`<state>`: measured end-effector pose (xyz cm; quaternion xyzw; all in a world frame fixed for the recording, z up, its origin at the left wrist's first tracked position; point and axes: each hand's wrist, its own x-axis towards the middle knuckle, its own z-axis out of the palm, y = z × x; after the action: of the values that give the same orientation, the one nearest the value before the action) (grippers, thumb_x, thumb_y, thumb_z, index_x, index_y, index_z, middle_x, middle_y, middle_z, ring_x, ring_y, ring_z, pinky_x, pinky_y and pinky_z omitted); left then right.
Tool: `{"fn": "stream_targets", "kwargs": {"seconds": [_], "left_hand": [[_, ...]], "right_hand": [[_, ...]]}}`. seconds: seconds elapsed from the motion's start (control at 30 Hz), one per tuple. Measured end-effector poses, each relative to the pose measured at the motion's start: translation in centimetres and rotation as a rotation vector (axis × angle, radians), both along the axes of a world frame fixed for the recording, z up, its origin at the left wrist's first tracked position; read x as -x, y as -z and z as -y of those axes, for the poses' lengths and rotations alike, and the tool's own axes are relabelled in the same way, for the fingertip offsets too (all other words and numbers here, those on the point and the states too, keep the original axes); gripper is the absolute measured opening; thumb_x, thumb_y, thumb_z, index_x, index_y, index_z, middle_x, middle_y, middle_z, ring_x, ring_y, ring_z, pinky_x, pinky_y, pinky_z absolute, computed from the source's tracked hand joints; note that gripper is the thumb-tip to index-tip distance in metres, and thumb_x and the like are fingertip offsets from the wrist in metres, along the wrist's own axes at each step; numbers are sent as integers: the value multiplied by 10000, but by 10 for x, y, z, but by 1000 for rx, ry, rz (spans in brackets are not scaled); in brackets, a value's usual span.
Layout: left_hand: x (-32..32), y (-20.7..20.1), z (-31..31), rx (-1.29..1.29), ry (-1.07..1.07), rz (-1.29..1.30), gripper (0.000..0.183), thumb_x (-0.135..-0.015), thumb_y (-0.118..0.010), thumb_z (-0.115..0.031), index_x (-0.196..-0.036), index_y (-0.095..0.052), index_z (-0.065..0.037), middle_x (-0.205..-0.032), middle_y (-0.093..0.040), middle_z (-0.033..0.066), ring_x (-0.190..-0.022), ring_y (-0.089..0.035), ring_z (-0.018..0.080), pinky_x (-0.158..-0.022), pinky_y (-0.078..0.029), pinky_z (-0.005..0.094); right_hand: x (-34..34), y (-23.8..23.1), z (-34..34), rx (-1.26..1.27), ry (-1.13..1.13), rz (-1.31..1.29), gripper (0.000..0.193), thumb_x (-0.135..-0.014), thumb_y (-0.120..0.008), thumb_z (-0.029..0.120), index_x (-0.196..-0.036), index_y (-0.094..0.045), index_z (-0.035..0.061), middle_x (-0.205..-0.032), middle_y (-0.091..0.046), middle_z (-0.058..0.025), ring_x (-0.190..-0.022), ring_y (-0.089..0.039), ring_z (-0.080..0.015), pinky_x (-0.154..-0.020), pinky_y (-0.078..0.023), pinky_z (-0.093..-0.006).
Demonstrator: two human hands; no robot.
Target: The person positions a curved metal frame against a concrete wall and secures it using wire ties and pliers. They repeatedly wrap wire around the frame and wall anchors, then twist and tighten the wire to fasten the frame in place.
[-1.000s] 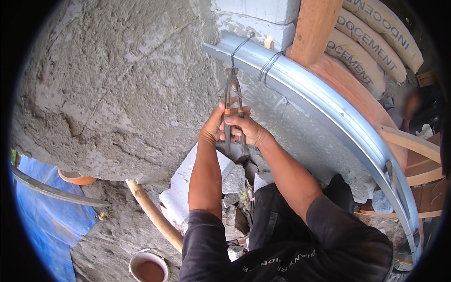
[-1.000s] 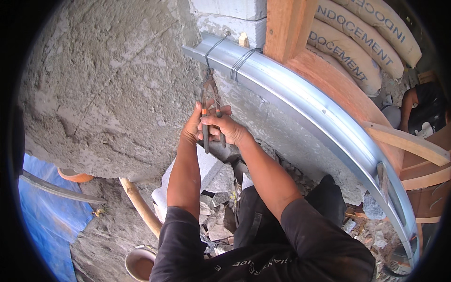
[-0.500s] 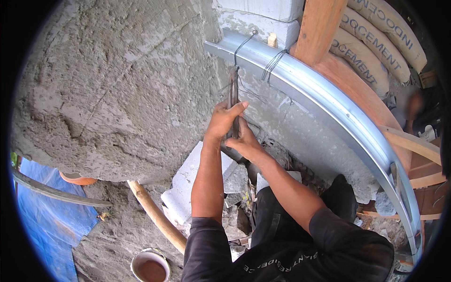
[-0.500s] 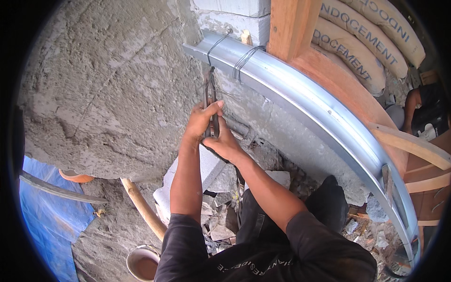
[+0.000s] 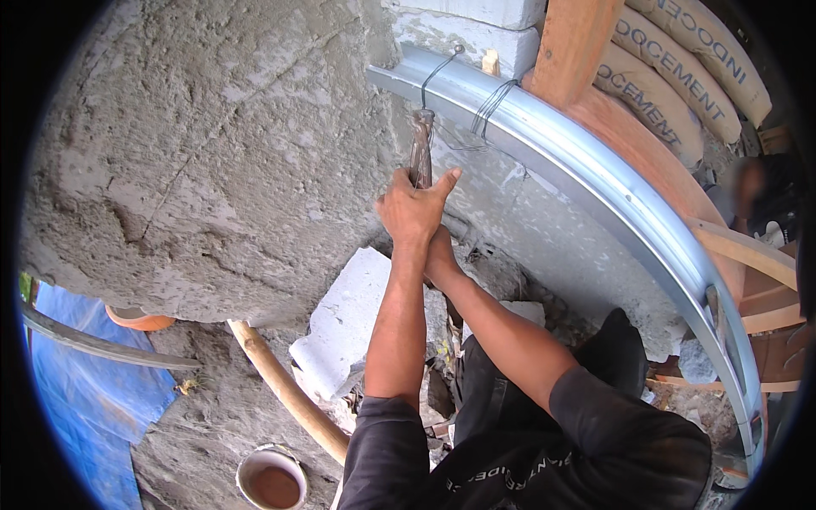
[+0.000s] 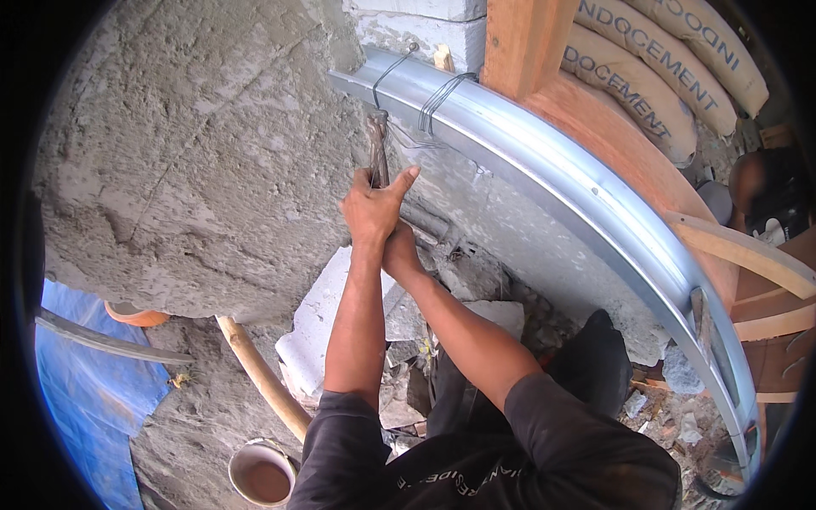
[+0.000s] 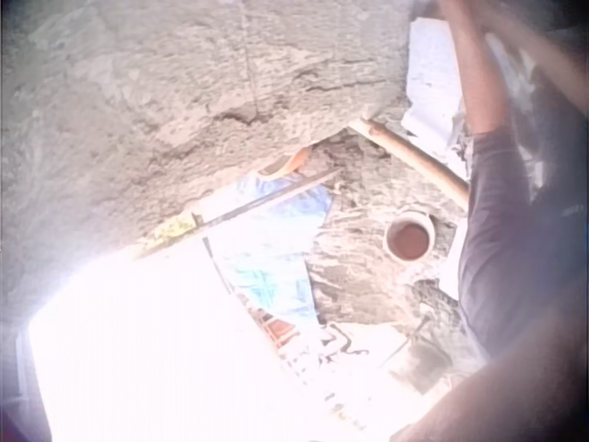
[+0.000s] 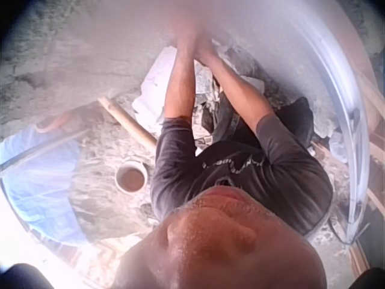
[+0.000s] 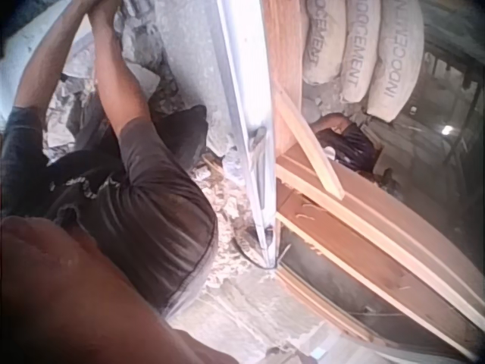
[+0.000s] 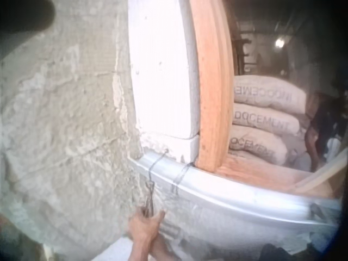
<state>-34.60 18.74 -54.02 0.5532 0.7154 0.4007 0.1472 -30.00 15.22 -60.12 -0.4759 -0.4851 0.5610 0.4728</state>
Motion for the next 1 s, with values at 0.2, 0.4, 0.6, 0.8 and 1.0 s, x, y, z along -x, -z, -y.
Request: {"fn": "stream_targets", "kwargs": {"seconds": [0.2, 0.4, 0.6, 0.8, 1.0], "left_hand": [[3, -1, 15, 91, 415, 588, 494, -713, -786, -337, -892, -496, 21, -701, -600, 101, -577, -608, 171, -476, -464, 301], [-17, 27, -2, -1, 672, 982, 407, -808, -703, -284, -1013, -513, 12, -912, -636, 166, -819, -632, 206, -669, -538, 351], [-28, 26, -15, 172, 770, 1452, 294, -841, -643, -226, -984, -543, 11, -904, -635, 174, -814, -633, 234, -657, -540, 356], [-16, 17, -10, 108, 478, 886, 206, -851, -604, -203, -816, -586, -1, -685, -597, 82, -600, -573, 167, -554, -497, 314], [-40, 25, -11, -177, -140, 20, 299, -857, -580, -283, -802, -599, 10, -658, -623, 182, -621, -627, 332, -587, -473, 407]], "right_hand": [[-57, 0, -5, 70, -233, 32, 156, -820, -628, 189, -810, -604, 35, -671, -593, -24, -583, -563, -94, -449, -422, -254], [-126, -30, -17, 90, -474, 195, 196, -813, -637, 206, -847, -595, 17, -682, -585, -36, -597, -567, -114, -467, -421, -250], [-136, -28, -28, 116, -647, 111, 249, -808, -642, 217, -927, -578, 7, -781, -597, -67, -690, -595, -161, -559, -462, -286], [-98, 8, -25, 119, -640, -164, 281, -775, -678, 246, -916, -592, 18, -793, -617, -54, -773, -596, -143, -686, -475, -254], [-18, 54, -9, 4, -5, -630, 339, -894, -538, 160, -1197, -461, 29, -1127, -531, -48, -949, -537, -119, -784, -450, -278]]}}
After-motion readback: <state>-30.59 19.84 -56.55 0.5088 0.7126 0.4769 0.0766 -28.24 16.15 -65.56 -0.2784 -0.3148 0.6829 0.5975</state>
